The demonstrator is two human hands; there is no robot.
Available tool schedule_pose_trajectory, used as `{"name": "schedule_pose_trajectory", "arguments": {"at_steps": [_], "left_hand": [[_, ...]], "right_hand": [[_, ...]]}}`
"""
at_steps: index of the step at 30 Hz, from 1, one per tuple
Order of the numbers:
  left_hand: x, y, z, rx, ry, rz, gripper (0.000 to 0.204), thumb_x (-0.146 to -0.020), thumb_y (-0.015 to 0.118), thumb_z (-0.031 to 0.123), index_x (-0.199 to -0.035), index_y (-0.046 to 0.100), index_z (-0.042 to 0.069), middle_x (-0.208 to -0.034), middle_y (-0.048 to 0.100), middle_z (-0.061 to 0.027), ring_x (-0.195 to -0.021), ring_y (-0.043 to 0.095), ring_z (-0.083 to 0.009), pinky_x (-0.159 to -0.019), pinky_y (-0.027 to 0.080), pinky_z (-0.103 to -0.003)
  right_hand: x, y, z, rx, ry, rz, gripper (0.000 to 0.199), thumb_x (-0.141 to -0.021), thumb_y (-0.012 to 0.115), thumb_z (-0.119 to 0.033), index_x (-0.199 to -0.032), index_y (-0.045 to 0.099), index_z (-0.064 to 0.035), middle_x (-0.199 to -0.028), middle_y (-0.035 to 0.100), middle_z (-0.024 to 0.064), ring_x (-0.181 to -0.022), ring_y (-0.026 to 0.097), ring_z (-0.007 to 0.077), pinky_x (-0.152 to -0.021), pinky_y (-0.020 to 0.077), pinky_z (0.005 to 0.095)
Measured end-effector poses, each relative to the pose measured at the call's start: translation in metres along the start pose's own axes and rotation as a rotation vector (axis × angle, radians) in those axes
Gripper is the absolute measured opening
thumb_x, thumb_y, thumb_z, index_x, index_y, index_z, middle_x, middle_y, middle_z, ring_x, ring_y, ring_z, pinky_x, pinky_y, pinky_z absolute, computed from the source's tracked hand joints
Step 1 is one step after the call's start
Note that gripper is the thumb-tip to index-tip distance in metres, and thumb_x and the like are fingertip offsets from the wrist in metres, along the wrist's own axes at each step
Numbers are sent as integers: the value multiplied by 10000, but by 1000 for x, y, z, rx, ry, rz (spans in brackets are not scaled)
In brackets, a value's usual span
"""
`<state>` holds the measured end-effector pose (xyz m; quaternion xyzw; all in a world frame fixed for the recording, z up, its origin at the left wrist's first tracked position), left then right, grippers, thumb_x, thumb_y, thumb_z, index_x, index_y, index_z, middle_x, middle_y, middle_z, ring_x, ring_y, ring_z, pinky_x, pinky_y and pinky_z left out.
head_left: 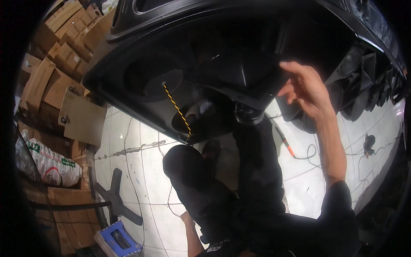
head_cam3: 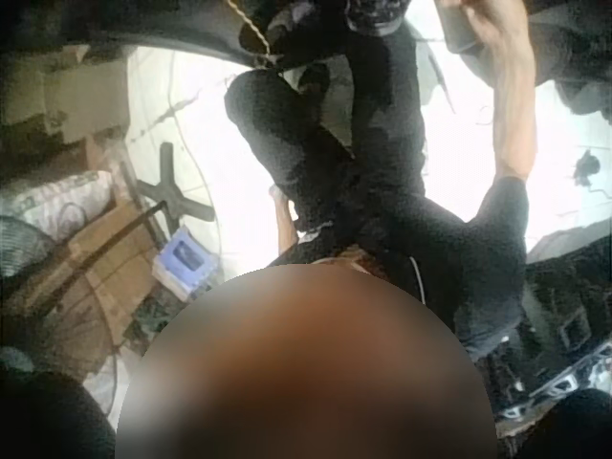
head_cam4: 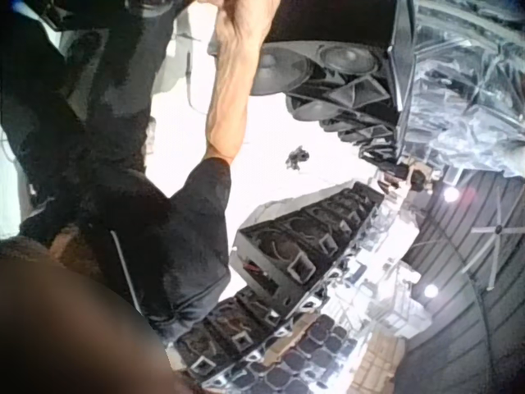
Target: The person sits on the floor and assembles a speaker unit by connecting wires, inserting a driver, and securing it with a screwdriver. They then use a soldering iron to solder the connections and finish by adjusting the speaker cone.
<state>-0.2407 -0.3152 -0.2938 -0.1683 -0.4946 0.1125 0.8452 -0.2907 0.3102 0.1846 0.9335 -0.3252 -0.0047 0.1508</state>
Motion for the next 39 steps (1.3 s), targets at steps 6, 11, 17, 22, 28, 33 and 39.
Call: {"name": "schedule_pose_trajectory", "arguments": {"at_steps": [6,11,17,22,28,33,39], "left_hand": [[60,-31,104,13,590,215,321,-961,575,188,-1049,680,-102,-877,689,-116,-840,637,-187,-795,496,-303],[293,-13,257,352,1072,161,272,-1001,513,108,-1151,604,-100,-1056,662,-172,-1039,630,-228,-978,466,-348],[408,91,309,450,1091,-496,592,-1051,376,362,-1461,302,-59,-1489,378,-255,-1394,367,-304,-1123,318,-472],[393,127,310,655,852,-736,762,-1036,317,540,-1485,216,-67,-1517,311,-205,-1429,288,-307,-1153,258,-487],[380,148,304,737,811,-858,642,-1030,350,547,-1367,478,16,-1340,554,-106,-1264,495,-232,-1104,344,-381],[376,166,300,1002,542,-1044,605,-934,616,331,-1421,412,35,-1391,499,-110,-1239,509,-246,-1084,381,-371],[365,166,295,845,682,-846,524,-1039,375,487,-1375,506,106,-1323,575,-67,-1169,562,-232,-1035,428,-356]], "right_hand": [[31,0,-4,-37,-112,-46,193,-883,654,-93,-848,663,97,-726,700,219,-597,721,266,-448,559,245],[109,34,3,341,-368,17,175,-868,686,-116,-865,677,59,-786,706,102,-598,644,114,-536,479,228],[171,96,21,944,-1169,-266,203,-796,706,-113,-966,697,-3,-1081,633,352,-589,649,179,-483,460,257],[168,102,49,802,-1177,-435,325,-843,667,-131,-1025,636,136,-1220,580,378,-599,655,145,-472,460,214],[160,103,76,921,-1229,-460,427,-907,581,-131,-1173,577,203,-951,676,339,-506,634,149,-417,437,213],[158,103,85,1011,-1295,-473,479,-952,548,-194,-1229,547,198,-802,685,303,-483,626,142,-407,419,202],[159,104,86,1012,-1320,-457,633,-998,529,-382,-1258,525,195,-779,682,296,-456,601,133,-386,399,192]]}}
Point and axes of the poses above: each hand's wrist, its own x-axis away from the middle knuckle, its own y-axis out of the palm, z = x × y, the point moved 8 cm from there along -x, towards the middle knuckle
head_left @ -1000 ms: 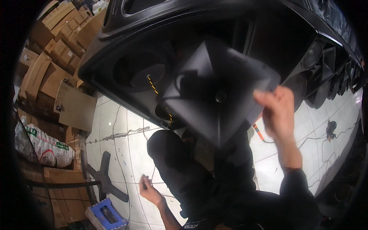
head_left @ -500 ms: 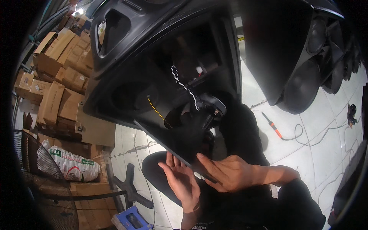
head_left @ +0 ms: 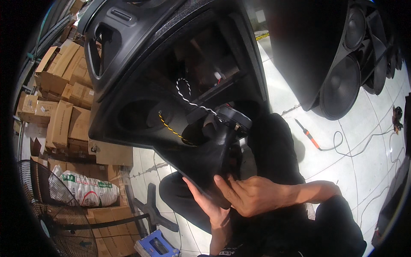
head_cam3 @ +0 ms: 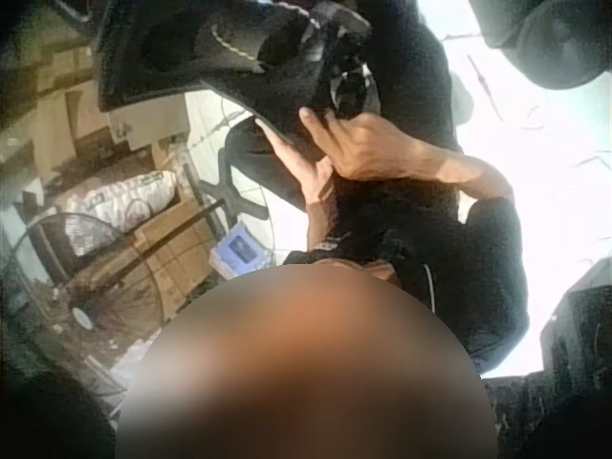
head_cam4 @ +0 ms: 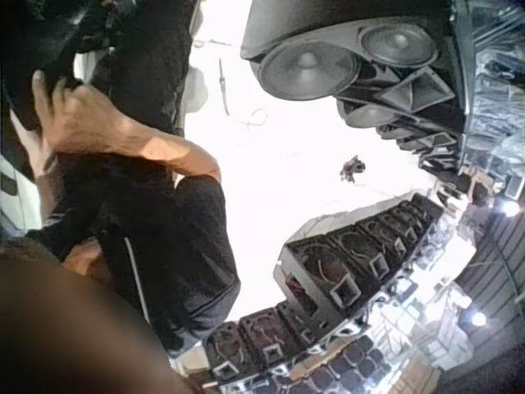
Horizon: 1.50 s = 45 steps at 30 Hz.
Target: The person sits on the floor and assembles a speaker unit by connecting wires, inserting a driver, and securing it with a screwdriver. They then use a soldering iron to solder the connections and finish by adjusting the speaker cone.
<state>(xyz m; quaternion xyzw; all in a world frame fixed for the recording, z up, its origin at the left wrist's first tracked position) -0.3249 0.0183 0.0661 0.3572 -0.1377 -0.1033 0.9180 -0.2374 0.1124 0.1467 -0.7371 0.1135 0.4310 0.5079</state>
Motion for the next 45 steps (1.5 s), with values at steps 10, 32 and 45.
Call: {"name": "schedule_pose_trajectory", "arguments": {"at_steps": [10,32,45], "left_hand": [[11,-5,13,-735,407,-68,490,-1026,465,284,-1436,377,32,-1323,529,-116,-1184,548,-228,-1046,432,-380],[5,-32,-15,-566,99,-8,514,-966,598,253,-1383,421,11,-1295,541,-96,-1169,551,-217,-1036,430,-360],[4,-39,-23,-502,35,23,502,-969,594,254,-1375,427,12,-1292,544,-92,-1165,551,-215,-1030,432,-357]], "right_hand": [[-1,9,-6,-13,-16,-45,524,-987,555,-284,-1250,547,169,-821,697,284,-550,668,189,-439,474,212],[-16,13,-21,122,-76,-140,390,-998,535,-214,-1192,637,110,-835,719,250,-630,722,249,-551,562,255],[-16,12,-21,123,-62,-167,479,-1006,537,-326,-1200,636,101,-842,729,221,-668,737,263,-555,579,284]]}}
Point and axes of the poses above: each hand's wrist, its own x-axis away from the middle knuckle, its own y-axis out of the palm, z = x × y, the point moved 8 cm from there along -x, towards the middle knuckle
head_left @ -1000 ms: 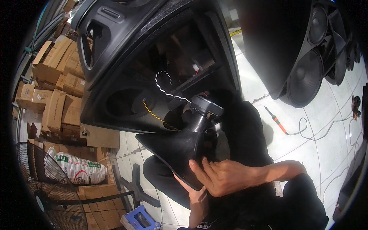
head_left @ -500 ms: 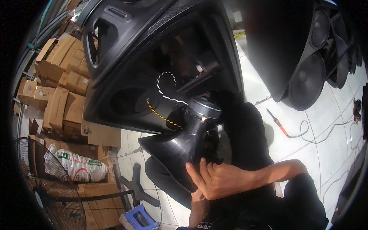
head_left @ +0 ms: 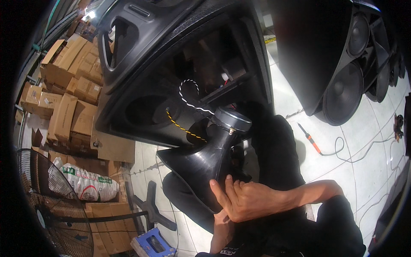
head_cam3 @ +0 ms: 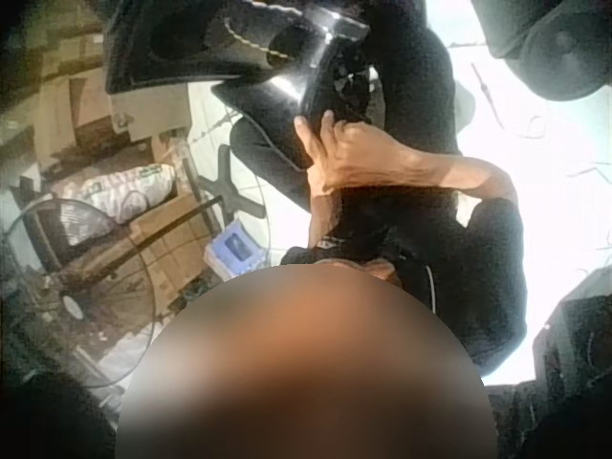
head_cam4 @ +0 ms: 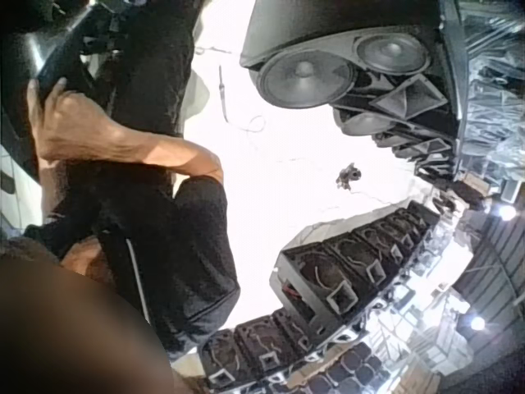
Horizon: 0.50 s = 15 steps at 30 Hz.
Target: The person sits on the floor and assembles a speaker unit by connecting wires, inserting a driver, and securing it with a screwdriver. They then use a soldering iron to solder the connections and finish by adjusting the speaker cone.
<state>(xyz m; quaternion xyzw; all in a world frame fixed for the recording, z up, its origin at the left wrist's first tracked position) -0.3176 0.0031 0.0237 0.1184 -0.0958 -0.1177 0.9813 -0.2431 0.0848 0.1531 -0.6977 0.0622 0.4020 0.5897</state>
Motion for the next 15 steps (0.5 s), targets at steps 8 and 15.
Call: {"name": "schedule_pose_trajectory", "arguments": {"at_steps": [8,15], "left_hand": [[2,-4,-4,29,-26,13,494,-971,592,254,-1371,431,12,-1290,545,-90,-1163,551,-214,-1027,434,-355],[-2,-6,-11,77,-59,49,488,-973,590,254,-1367,435,13,-1289,546,-88,-1161,552,-213,-1024,435,-353]], "right_hand": [[-3,-19,7,-95,34,49,370,-973,587,-188,-1162,643,126,-874,720,253,-649,733,237,-504,534,216],[2,-19,6,-212,104,65,376,-945,610,-152,-1188,619,135,-885,713,259,-630,724,225,-489,525,212]]}}
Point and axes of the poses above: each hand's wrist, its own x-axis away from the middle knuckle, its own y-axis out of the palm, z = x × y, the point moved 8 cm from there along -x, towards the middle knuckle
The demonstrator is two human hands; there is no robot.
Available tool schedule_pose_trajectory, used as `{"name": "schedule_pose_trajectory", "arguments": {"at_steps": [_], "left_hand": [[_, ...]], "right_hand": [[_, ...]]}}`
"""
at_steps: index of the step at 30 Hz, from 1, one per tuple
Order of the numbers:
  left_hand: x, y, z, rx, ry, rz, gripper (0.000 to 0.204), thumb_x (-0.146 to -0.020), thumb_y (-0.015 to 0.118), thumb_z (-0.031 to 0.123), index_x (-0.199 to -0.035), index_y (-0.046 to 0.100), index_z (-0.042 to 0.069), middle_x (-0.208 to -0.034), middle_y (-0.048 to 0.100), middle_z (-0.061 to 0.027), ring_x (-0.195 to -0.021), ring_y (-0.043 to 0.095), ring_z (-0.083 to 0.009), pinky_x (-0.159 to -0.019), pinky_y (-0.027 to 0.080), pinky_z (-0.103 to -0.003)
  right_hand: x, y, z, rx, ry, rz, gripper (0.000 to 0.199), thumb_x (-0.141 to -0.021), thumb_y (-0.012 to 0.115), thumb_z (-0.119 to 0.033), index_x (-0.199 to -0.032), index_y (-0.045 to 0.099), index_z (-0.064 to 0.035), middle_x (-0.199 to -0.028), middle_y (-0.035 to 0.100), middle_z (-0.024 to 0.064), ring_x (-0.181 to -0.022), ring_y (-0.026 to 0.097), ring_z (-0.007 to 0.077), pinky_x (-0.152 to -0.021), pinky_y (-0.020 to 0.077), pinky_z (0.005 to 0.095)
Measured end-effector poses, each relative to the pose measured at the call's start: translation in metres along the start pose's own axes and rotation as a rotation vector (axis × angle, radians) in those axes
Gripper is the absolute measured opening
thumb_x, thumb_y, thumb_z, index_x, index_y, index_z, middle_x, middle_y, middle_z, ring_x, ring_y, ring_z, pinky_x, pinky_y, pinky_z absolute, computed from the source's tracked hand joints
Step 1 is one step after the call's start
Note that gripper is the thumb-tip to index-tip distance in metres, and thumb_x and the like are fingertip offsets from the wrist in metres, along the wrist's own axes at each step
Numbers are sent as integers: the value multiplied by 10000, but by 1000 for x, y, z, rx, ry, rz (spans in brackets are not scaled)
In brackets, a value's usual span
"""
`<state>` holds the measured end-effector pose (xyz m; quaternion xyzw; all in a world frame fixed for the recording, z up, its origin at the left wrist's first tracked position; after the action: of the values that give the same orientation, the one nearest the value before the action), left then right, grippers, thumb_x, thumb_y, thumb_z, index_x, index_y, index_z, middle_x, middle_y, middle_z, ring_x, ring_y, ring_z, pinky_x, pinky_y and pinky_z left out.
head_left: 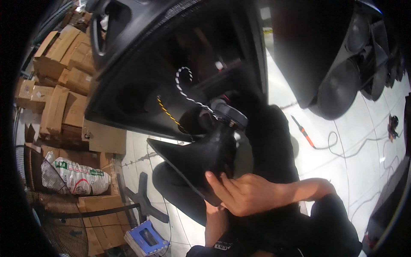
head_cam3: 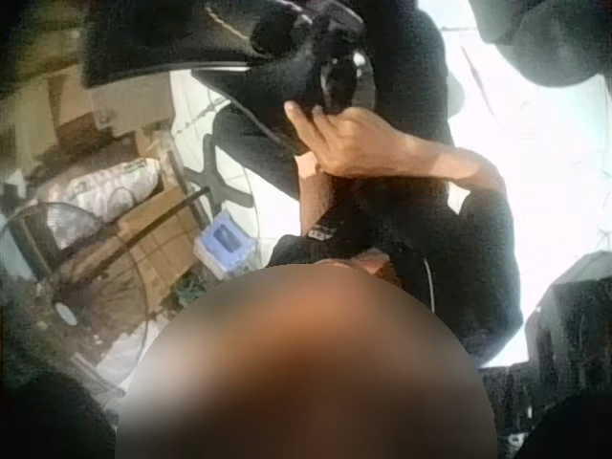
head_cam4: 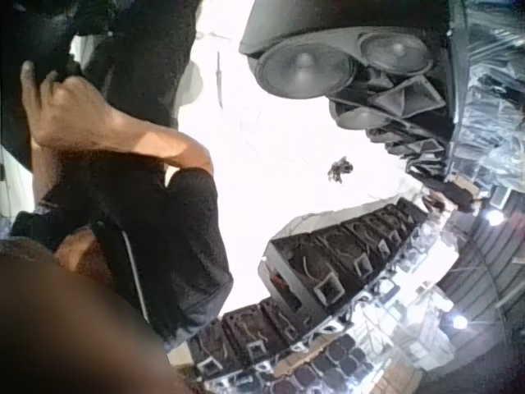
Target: The person sits on the floor and assembles a speaker unit by connecting wires, inserting a driver, and securing it with a screwdriver. They then use a soldering iron to solder the connections and finish by adjusting the speaker cone.
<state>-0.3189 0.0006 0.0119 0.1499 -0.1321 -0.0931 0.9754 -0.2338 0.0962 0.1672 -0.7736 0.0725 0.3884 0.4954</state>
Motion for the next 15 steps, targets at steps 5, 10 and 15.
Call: {"name": "schedule_pose_trajectory", "arguments": {"at_steps": [5,10,15], "left_hand": [[-2,-4,-8,71,-37,57,484,-974,589,254,-1365,437,13,-1288,547,-87,-1159,552,-213,-1022,436,-352],[1,-22,-1,112,-54,123,479,-975,587,255,-1362,440,13,-1287,548,-86,-1158,552,-212,-1020,437,-350],[5,-34,2,148,-72,170,475,-976,586,255,-1359,442,14,-1285,549,-84,-1157,552,-211,-1018,437,-349]], "right_hand": [[13,13,5,-61,45,-109,465,-935,627,-257,-1229,603,102,-919,713,206,-711,727,220,-556,553,233],[127,-28,97,-389,751,286,275,-952,613,-233,-1012,659,31,-839,704,145,-675,684,184,-564,552,297],[396,27,219,455,1265,-237,243,-904,585,-77,-1139,622,-27,-775,682,165,-666,686,263,-569,539,347]]}}
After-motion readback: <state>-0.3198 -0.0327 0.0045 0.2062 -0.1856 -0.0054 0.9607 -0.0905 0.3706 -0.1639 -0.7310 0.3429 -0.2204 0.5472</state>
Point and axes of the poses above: each hand's wrist, its own x-axis away from the middle knuckle, its own y-axis out of the palm, z = x × y, the point moved 8 cm from there along -x, towards the middle knuckle
